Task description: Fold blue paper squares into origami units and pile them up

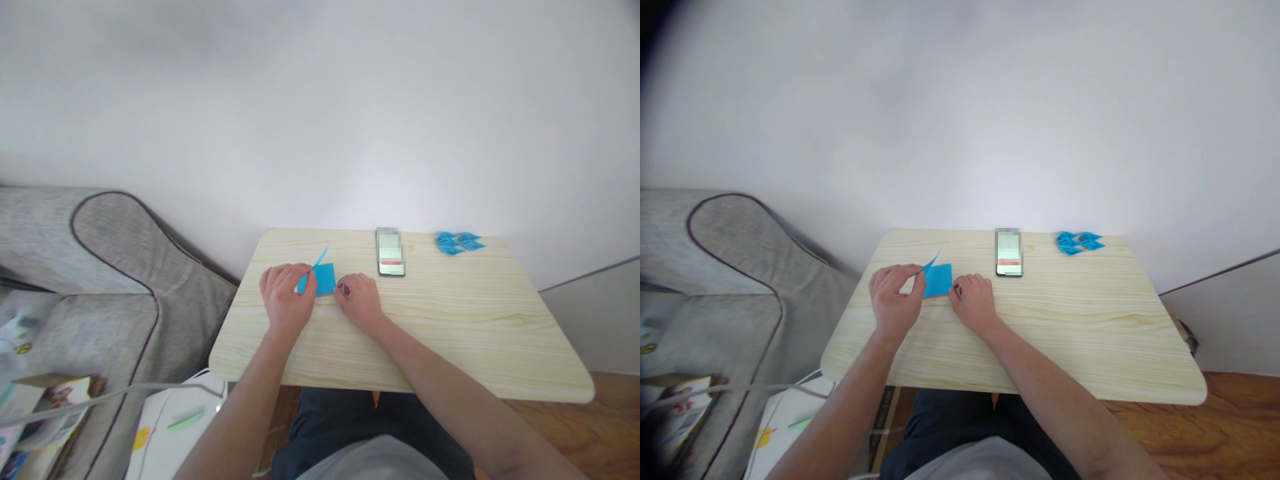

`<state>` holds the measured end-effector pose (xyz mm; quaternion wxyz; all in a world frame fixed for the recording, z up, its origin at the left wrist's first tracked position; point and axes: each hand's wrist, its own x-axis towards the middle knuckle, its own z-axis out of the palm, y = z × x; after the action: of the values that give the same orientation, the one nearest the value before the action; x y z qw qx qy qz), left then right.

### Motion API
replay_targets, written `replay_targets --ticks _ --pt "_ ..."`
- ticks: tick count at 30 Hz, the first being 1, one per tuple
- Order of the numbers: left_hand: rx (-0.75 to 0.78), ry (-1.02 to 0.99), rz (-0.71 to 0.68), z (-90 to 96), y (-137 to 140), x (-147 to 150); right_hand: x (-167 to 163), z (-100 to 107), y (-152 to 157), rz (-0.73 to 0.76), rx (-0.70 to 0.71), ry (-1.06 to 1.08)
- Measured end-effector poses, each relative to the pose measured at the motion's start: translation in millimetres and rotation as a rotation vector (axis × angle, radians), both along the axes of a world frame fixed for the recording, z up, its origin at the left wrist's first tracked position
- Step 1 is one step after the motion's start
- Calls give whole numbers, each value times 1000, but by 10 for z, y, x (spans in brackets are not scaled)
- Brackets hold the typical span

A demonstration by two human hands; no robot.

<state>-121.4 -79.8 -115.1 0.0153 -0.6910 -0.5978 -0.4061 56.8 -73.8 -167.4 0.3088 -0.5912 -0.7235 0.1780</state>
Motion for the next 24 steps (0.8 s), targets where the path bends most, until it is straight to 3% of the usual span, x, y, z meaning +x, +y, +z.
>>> replay_targets --ticks 5,12,14,18,24 --pt "42 -45 -130 67 -125 174 139 28 -80 -59 37 194" --pt "-21 1 -519 -206 -480 651 823 58 -648 -242 203 261" --pt "-61 39 -600 -291 -571 764 1041 38 -825 -202 267 155" --pt "-124 83 -702 -421 -685 886 1360 -21 -1067 -98 257 -21" --pt "-197 71 -710 -503 -715 845 1514 -79 -1164 -27 238 -36"
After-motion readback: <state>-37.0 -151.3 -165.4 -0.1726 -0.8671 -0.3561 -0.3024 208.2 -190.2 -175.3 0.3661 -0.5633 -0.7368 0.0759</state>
